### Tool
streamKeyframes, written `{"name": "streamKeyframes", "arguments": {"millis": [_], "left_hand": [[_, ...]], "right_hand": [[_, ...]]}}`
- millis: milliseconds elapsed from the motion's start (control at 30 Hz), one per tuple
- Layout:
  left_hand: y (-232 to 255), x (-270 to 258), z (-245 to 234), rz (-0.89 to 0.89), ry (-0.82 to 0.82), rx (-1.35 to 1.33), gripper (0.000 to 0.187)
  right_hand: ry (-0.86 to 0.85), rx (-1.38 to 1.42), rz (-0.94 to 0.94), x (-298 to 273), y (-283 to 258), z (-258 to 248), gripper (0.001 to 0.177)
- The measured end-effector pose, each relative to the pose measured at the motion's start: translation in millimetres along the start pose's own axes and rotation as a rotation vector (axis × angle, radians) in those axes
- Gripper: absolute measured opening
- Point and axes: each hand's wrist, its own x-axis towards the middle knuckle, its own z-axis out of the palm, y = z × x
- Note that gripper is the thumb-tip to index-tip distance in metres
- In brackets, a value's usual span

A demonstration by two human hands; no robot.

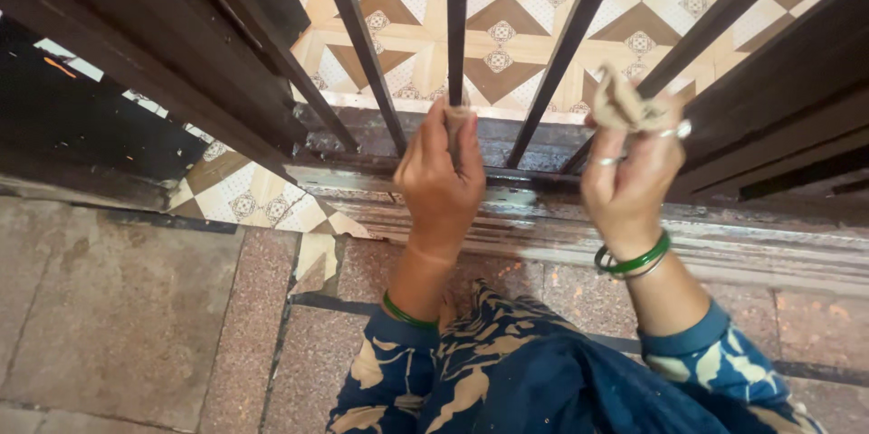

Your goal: The person wipes the horizontal and vertical bars of a metal gate with cloths, moving their hands along the length of each bar to clean them.

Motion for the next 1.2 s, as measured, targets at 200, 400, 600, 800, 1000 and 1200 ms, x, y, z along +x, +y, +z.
{"name": "streamKeyframes", "arguments": {"millis": [200,400,600,800,1000,1200], "left_hand": [[-21.1,-35.0,6.7,-0.011,-0.054,0.063,0.029],[-27.1,-48.7,-11.7,-0.197,-0.066,-0.045,0.016],[-13.3,22.0,-56.4,0.009,0.261,-0.102,0.032],[2.8,98.1,-32.2,-0.014,0.330,-0.089,0.038],[-22.5,70.5,-28.8,0.087,0.271,-0.082,0.031],[-47.8,24.1,-14.6,-0.081,0.174,-0.305,0.029]], "right_hand": [[-0.191,-0.214,0.174,-46.7,16.7,2.9,0.019],[-0.100,-0.255,-0.026,-56.3,3.3,-12.0,0.039],[-0.027,-0.089,-0.255,-10.9,-35.7,-16.2,0.058],[-0.049,0.213,-0.196,72.1,-37.2,28.1,0.047],[-0.001,0.407,-0.171,56.7,-20.8,62.3,0.021],[-0.120,0.246,-0.053,-6.0,-8.8,70.0,0.014]]}}
